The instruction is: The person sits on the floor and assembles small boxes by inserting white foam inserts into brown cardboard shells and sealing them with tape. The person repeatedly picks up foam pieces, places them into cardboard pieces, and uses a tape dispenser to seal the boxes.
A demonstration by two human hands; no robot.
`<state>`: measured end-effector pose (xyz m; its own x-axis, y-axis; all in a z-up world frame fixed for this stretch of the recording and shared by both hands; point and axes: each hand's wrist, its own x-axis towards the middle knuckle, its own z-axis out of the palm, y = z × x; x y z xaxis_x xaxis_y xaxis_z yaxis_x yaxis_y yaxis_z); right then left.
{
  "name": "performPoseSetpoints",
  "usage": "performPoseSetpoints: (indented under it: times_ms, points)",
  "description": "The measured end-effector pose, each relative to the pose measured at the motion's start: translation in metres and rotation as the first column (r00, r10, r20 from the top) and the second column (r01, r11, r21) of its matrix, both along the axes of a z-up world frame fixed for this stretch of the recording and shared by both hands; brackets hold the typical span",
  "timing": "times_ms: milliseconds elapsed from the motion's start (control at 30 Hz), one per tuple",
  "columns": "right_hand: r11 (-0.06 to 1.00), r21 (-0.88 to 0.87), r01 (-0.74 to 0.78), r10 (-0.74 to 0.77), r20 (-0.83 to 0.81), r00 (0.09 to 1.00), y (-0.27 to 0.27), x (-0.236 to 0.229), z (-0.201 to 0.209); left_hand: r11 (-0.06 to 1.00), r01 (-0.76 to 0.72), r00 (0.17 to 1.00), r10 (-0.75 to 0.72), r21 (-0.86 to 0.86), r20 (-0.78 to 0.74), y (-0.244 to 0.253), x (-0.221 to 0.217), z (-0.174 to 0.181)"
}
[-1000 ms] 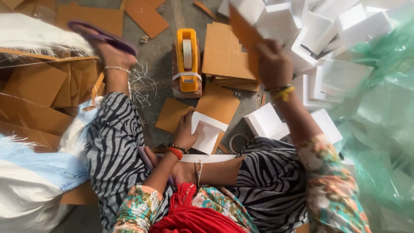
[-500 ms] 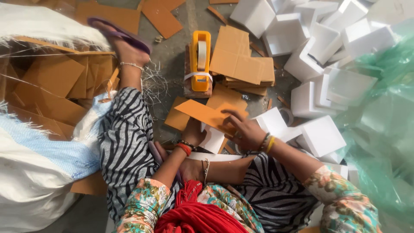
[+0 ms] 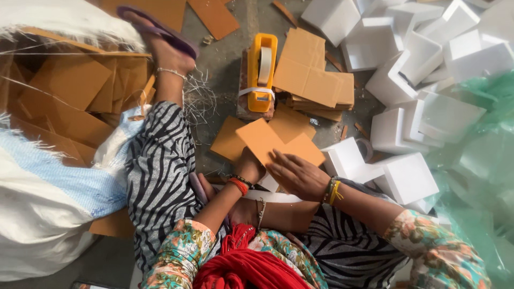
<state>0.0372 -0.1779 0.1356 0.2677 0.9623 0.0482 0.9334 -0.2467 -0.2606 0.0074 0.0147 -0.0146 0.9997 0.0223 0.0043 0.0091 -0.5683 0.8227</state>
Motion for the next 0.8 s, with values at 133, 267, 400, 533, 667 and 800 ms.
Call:
performPoseSetpoints:
  times_ms: [133, 267, 400, 533, 667, 800]
  points:
    - [0.982, -0.097, 0.163, -0.171, -0.09, 0.981, 0.007, 0.003, 0.004, 0.996, 0.0, 0.999, 0.004, -0.091, 0.046, 0.006, -0.001, 0.032]
    - [0.975, -0.09, 0.204, -0.212, -0.095, 0.973, 0.003, 0.008, 0.006, 1.0, 0.002, 1.0, -0.002, -0.015, 0.019, 0.007, -0.001, 0.046]
    - [0.939, -0.027, 0.344, -0.327, -0.386, 0.863, -0.007, 0.01, 0.004, 0.999, 0.03, 0.999, -0.03, -0.013, -0.026, 0.004, -0.003, 0.04]
    - [0.854, -0.152, 0.498, -0.517, -0.367, 0.774, -0.007, 0.013, 0.0, 0.998, 0.05, 0.999, -0.05, -0.026, -0.017, 0.007, 0.0, 0.019]
    - [0.981, -0.026, 0.192, -0.194, -0.171, 0.966, -0.01, 0.005, 0.0, 0.975, 0.084, 0.935, -0.148, 0.204, 0.323, -0.002, -0.002, -0.012]
    - [0.989, -0.091, 0.117, -0.132, -0.176, 0.976, -0.004, 0.005, 0.0, 0.985, 0.038, 0.999, -0.038, 0.168, -0.003, -0.004, -0.007, -0.034]
